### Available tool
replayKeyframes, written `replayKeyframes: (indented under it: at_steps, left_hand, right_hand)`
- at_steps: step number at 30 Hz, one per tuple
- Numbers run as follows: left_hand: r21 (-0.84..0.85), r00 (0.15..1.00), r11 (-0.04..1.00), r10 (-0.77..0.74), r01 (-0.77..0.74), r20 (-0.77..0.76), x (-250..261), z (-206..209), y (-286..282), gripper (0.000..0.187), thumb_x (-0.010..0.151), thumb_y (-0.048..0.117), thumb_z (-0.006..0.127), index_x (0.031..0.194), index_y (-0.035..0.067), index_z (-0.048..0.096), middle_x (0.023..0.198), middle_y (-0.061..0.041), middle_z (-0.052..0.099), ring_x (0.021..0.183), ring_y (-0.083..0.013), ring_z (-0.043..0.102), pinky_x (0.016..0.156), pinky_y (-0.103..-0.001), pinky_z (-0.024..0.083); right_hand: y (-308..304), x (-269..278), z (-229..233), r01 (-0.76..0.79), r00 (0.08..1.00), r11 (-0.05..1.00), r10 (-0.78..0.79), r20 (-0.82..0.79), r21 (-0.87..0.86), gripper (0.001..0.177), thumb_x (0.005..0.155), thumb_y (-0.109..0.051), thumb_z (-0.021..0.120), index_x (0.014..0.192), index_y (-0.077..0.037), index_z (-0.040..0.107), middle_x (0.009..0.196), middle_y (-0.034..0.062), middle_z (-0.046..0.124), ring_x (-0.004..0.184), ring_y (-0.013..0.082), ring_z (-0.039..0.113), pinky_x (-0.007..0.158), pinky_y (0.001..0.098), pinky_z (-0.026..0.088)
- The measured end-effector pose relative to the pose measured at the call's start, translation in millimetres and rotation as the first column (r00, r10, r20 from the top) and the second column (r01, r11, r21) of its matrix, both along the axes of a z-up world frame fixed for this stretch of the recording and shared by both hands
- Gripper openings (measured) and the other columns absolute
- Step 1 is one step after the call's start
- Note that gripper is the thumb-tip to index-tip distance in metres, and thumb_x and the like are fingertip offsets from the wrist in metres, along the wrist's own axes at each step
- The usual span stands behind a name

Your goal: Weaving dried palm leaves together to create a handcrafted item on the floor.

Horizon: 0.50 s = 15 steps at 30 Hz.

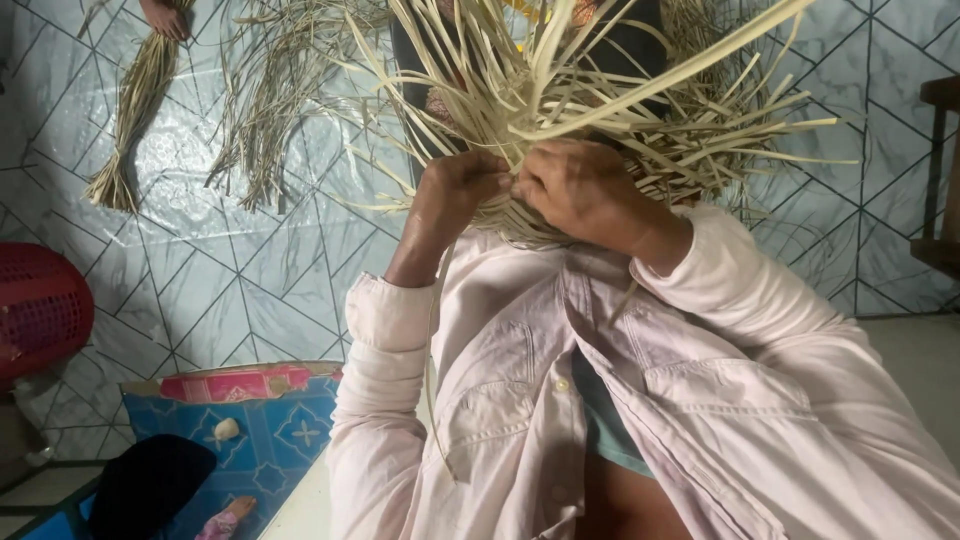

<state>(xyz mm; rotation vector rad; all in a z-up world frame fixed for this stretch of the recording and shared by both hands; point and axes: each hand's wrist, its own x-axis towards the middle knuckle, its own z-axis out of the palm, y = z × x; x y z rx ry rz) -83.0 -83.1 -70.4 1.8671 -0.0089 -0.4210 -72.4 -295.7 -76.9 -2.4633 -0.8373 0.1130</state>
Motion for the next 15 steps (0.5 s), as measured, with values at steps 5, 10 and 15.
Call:
replayKeyframes:
  at_steps: [5, 10, 15]
  left_hand:
    - [0.071, 0.999, 0.997, 0.001, -0.004, 0.042, -0.1, -1.5, 5.9, 0.014, 0.086, 0.012, 0.076, 0.099, 0.011, 0.081, 0.086, -0.013, 0.077, 0.082, -0.0321, 0.074, 0.078, -0.04, 0.054]
    - [0.077, 0.998, 0.997, 0.027, -0.032, 0.062, -3.7, -6.2, 7.8, 0.011, 0.086, 0.016, 0.08, 0.096, 0.013, 0.081, 0.082, -0.009, 0.077, 0.077, -0.0248, 0.072, 0.075, -0.036, 0.053]
    - [0.256, 0.99, 0.965, 0.011, -0.048, 0.143, -7.4, -1.9, 2.5, 0.012, 0.081, 0.025, 0.079, 0.09, 0.016, 0.079, 0.081, -0.008, 0.071, 0.079, -0.031, 0.072, 0.075, -0.04, 0.056]
  right_hand:
    - [-0.8, 5.1, 22.7, 0.059, 0.978, 0.976, -0.014, -0.208, 0.211, 0.028, 0.104, -0.029, 0.062, 0.084, -0.008, 0.062, 0.07, 0.0097, 0.06, 0.075, 0.0332, 0.068, 0.067, 0.0436, 0.053]
    - [-4.7, -13.5, 32.8, -0.016, 1.0, 0.998, 0.016, 0.003, -0.053, 0.015, 0.096, -0.027, 0.063, 0.088, -0.013, 0.062, 0.078, 0.0043, 0.058, 0.079, 0.0302, 0.068, 0.068, 0.044, 0.053]
    - [6.9, -1.6, 44.2, -0.019, 0.981, 1.0, 0.016, 0.192, 0.014, 0.01, 0.106, -0.016, 0.052, 0.105, -0.013, 0.062, 0.085, 0.0014, 0.052, 0.079, 0.0253, 0.065, 0.069, 0.0373, 0.054]
